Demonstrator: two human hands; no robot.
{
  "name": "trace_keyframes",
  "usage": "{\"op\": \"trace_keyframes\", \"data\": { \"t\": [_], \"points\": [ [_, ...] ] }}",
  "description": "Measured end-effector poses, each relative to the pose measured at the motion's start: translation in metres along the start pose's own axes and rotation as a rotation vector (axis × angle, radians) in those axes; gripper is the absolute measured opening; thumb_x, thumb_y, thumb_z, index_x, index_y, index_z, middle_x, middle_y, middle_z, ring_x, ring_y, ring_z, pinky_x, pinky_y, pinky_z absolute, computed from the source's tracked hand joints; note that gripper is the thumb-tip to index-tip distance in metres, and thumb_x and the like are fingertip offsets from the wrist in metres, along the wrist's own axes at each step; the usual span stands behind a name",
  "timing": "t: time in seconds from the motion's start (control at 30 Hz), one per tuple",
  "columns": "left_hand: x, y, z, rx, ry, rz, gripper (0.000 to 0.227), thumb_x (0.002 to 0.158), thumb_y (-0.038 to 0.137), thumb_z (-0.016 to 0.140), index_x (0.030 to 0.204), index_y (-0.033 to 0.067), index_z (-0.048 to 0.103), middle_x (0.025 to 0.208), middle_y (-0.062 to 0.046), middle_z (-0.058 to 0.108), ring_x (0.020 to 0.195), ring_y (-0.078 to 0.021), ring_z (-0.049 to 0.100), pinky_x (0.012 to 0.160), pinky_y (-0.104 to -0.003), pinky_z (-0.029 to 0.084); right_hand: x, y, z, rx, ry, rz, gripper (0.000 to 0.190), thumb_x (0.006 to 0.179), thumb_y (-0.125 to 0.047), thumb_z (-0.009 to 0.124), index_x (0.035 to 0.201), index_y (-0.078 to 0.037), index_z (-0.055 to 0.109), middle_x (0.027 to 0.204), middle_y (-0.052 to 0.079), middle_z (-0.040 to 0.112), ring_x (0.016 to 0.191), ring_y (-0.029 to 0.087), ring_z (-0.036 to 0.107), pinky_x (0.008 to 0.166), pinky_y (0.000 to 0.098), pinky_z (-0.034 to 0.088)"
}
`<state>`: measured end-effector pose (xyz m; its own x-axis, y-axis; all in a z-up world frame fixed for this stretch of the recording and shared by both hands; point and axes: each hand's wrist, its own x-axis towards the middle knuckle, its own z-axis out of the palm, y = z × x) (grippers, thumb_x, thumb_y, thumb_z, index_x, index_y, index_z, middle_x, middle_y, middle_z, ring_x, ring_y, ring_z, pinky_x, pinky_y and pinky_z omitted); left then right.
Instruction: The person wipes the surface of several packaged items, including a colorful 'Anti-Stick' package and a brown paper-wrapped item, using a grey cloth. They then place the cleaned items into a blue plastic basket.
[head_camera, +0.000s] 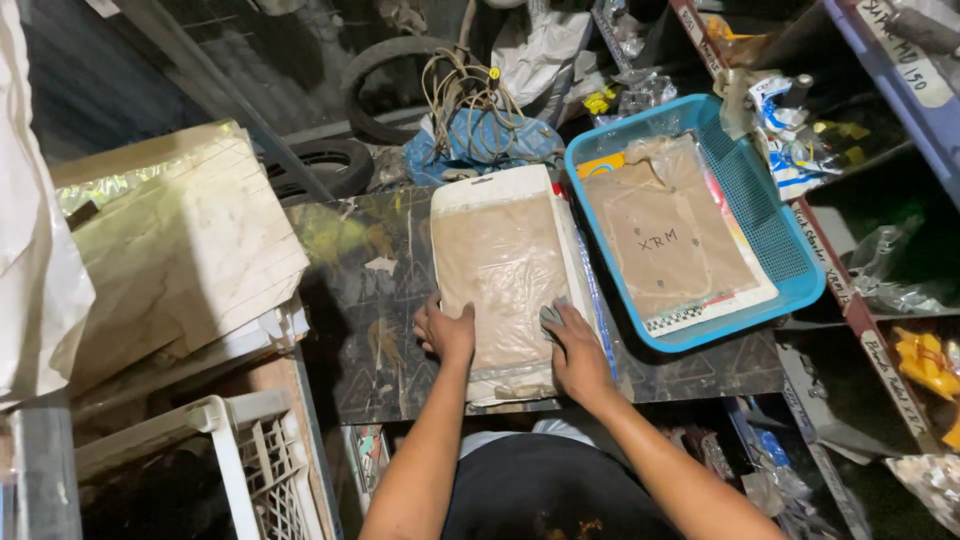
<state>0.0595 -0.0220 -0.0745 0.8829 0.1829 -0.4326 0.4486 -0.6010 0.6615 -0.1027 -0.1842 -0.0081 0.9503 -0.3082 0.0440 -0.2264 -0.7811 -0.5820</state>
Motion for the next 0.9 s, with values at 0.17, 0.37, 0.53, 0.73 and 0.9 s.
{"op": "trace_keyframes", "data": {
  "t": [0.17, 0.37, 0.53, 0.73, 0.9],
  "points": [
    [0.002, 0.007, -0.02, -0.162, 0.04, 0.044, 0.054, 0.078, 0.04, 0.083, 0.123, 0.0171, 0.064, 0.122, -0.01, 0.058, 0.121, -0.035, 0.053, 0.097, -0.053, 0.043, 0.002, 0.006, 0.001, 0.095, 0.028, 0.033, 0.049, 0.083, 0.007, 0.058, 0.125, -0.015, 0.071, 0.15, 0.016, 0.055, 0.143, 0.038, 0.045, 0.116, 0.05, 0.039],
    [-0.023, 0.079, -0.093, -0.62, -0.399, 0.052, 0.042, 0.08, 0.02, 0.076, 0.118, 0.0029, 0.07, 0.102, -0.022, 0.074, 0.094, -0.034, 0.072, 0.078, -0.046, 0.057, 0.017, 0.016, -0.021, 0.215, 0.159, 0.126, 0.045, 0.078, 0.014, 0.054, 0.095, -0.02, 0.079, 0.114, 0.001, 0.075, 0.115, 0.026, 0.068, 0.103, 0.0399, 0.052],
    [-0.064, 0.158, -0.163, -0.532, -0.404, 0.429, 0.036, 0.072, 0.011, 0.07, 0.106, 0.0003, 0.068, 0.091, -0.02, 0.07, 0.088, -0.0258, 0.066, 0.08, -0.045, 0.057, 0.022, -0.006, -0.051, 0.353, 0.322, 0.165, 0.047, 0.076, 0.015, 0.052, 0.098, -0.015, 0.08, 0.109, 0.006, 0.075, 0.11, 0.027, 0.07, 0.099, 0.0396, 0.054],
    [-0.113, 0.155, -0.093, 0.204, -0.332, 0.695, 0.033, 0.078, 0.018, 0.067, 0.107, 0.0036, 0.07, 0.092, -0.023, 0.073, 0.093, -0.046, 0.072, 0.071, -0.057, 0.058, 0.022, -0.009, -0.039, 0.323, 0.657, 0.012, 0.04, 0.075, 0.008, 0.051, 0.102, -0.008, 0.076, 0.109, 0.01, 0.067, 0.109, 0.032, 0.066, 0.1, 0.0452, 0.05],
    [-0.111, 0.06, -0.006, 0.478, -0.649, 0.949, 0.047, 0.079, 0.028, 0.074, 0.119, 0.0032, 0.065, 0.115, -0.019, 0.056, 0.112, -0.0425, 0.056, 0.081, -0.059, 0.057, 0.022, -0.014, -0.032, 0.289, 0.703, -0.107, 0.038, 0.081, 0.007, 0.058, 0.113, -0.005, 0.074, 0.116, 0.012, 0.059, 0.116, 0.034, 0.06, 0.106, 0.0451, 0.046]
  ]
}}
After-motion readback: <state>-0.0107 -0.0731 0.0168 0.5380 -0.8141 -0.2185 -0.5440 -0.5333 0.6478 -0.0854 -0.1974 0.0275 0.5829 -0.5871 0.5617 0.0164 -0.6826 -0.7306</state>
